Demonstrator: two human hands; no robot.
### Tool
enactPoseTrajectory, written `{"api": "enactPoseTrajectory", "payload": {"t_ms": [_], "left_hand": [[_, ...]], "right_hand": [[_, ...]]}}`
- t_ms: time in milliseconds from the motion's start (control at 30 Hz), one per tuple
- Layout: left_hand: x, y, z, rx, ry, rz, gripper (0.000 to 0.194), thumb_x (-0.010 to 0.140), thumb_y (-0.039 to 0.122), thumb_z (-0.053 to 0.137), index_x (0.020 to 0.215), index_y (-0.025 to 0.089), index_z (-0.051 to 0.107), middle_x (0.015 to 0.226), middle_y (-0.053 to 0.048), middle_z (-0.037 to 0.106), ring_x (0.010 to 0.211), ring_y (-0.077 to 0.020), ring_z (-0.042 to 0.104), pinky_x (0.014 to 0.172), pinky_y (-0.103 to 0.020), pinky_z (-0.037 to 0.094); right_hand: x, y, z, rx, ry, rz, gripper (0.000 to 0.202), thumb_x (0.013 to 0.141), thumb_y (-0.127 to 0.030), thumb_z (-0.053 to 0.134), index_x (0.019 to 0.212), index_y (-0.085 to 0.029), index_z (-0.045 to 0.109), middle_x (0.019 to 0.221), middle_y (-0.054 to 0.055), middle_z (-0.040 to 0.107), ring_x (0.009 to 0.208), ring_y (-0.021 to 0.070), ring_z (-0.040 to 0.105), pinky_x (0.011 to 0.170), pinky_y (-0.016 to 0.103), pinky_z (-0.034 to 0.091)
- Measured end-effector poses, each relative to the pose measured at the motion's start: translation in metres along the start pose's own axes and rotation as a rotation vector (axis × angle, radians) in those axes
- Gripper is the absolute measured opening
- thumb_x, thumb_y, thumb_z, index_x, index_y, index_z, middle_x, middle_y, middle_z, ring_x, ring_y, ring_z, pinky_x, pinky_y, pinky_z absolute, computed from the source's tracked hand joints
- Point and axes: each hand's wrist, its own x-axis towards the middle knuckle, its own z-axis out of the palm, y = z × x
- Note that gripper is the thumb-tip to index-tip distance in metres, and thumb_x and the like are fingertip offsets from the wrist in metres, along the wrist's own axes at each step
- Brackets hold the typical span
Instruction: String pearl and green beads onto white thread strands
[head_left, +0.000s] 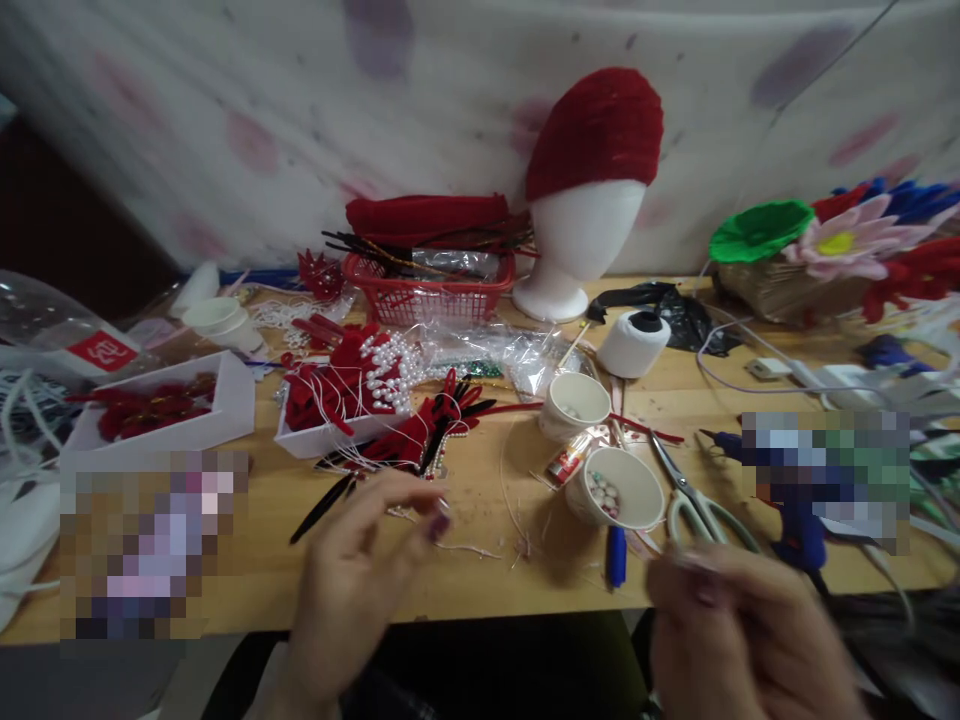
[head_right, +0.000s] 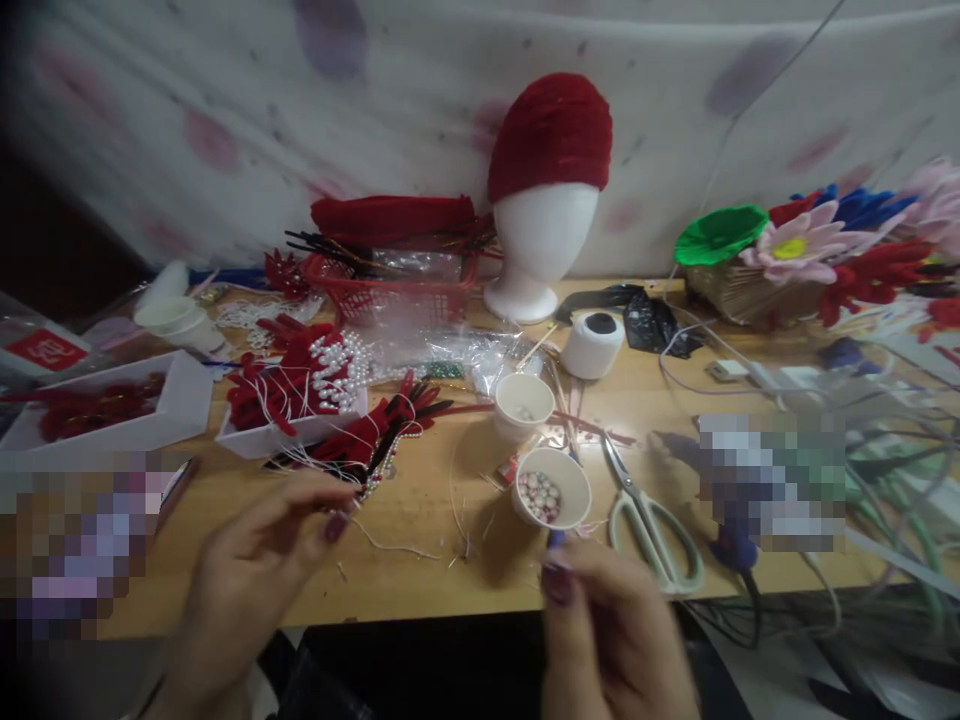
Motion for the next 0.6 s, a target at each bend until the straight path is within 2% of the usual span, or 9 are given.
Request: {"api": "enactPoseTrajectory", "payload": {"t_ms": [67,167,267,433,600], "left_hand": [[-0.006,0.01,0.018,-0.209,-0.127,-0.095,0.009,0.088,0.029,0.076,0.097,0.032,0.079,0.086,0.003,0.076,0.078,-0.0115,0.072,0.072,-0.018,0.059],[-0.004,0.022,0.039,-0.388,-0.204,-0.142,0.014,0.086,0.026,0.079,0.098,0.033,0.08,0.09,0.003,0.079,0.081,-0.011,0.073,0.076,-0.017,0.059],[0.001,0.025,0.05,-0.471,-0.218,-0.173,0.016,0.087,0.024,0.078,0.099,0.034,0.081,0.094,0.003,0.079,0.084,-0.0102,0.073,0.078,-0.015,0.059],[0.003,0.024,0.052,-0.475,-0.208,-0.194,0.012,0.09,0.027,0.075,0.097,0.035,0.081,0.094,0.004,0.077,0.087,-0.0092,0.072,0.078,-0.014,0.057],[0.004,0.021,0.055,-0.477,-0.167,-0.176,0.005,0.089,0.031,0.077,0.092,0.03,0.08,0.085,0.002,0.074,0.08,-0.0094,0.068,0.074,-0.015,0.053]], "right_hand": [[0.005,-0.008,0.024,0.063,-0.258,0.111,0.014,0.097,-0.031,0.067,0.087,-0.021,0.07,0.066,-0.001,0.063,0.055,0.0097,0.058,0.05,0.017,0.046],[0.006,-0.014,0.041,0.118,-0.42,0.194,0.016,0.1,-0.031,0.063,0.087,-0.023,0.067,0.063,-0.004,0.058,0.053,0.0079,0.052,0.048,0.014,0.043],[0.004,-0.012,0.041,0.118,-0.485,0.187,0.01,0.1,-0.03,0.062,0.093,-0.025,0.067,0.064,-0.005,0.056,0.053,0.0082,0.05,0.049,0.015,0.042],[0.004,-0.01,0.04,0.046,-0.523,0.143,0.009,0.101,-0.027,0.061,0.101,-0.028,0.07,0.06,-0.007,0.054,0.052,0.0088,0.052,0.047,0.016,0.039],[0.007,-0.01,0.043,-0.067,-0.608,0.027,0.015,0.098,-0.022,0.062,0.105,-0.029,0.073,0.065,-0.006,0.065,0.052,0.0092,0.058,0.049,0.017,0.043]]}}
